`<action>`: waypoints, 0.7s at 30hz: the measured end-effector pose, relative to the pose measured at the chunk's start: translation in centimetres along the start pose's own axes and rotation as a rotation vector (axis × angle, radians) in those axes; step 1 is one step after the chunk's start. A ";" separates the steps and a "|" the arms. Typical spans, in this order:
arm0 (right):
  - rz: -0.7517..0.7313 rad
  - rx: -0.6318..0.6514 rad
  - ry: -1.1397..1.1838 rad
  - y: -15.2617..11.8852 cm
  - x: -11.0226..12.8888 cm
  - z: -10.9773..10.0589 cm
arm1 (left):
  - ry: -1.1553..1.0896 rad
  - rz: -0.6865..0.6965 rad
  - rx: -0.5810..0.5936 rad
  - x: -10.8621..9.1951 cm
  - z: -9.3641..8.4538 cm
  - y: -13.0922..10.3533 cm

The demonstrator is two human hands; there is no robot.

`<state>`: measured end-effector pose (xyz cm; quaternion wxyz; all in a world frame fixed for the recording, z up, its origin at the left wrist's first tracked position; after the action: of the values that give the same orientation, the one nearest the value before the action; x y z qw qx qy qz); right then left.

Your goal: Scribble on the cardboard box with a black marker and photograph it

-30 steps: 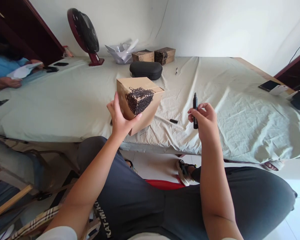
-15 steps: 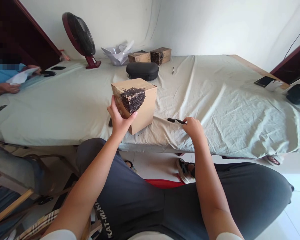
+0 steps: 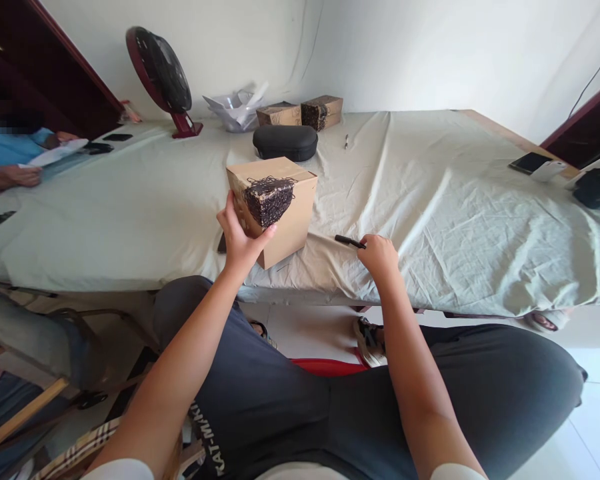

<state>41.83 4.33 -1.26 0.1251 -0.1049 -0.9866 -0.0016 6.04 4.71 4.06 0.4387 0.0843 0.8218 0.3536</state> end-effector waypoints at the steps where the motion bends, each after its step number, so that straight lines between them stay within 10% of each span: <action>1: -0.016 -0.015 0.006 -0.1 0.5 0.2 | -0.002 0.002 0.000 0.0 0.0 0.0; 14: -0.205 -0.201 0.097 0.8 6.3 4.2 | -0.009 0.007 0.016 0.1 0.0 0.0; 21: -0.254 -0.357 0.292 0.6 6.0 2.7 | -0.020 -0.009 0.020 -0.1 -0.1 0.1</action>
<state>35.65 6.22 -2.43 0.2445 0.0007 -0.9475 -0.2062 5.99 4.68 4.26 0.4477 0.0885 0.8211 0.3427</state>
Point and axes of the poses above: each hand's wrist, its own y-axis towards the middle knuckle, its own z-axis out of the palm, x = y × z, the point moved 6 cm from there along y, towards the middle knuckle, and after that the axes turned 1 degree about x, right-handed, at the moved point
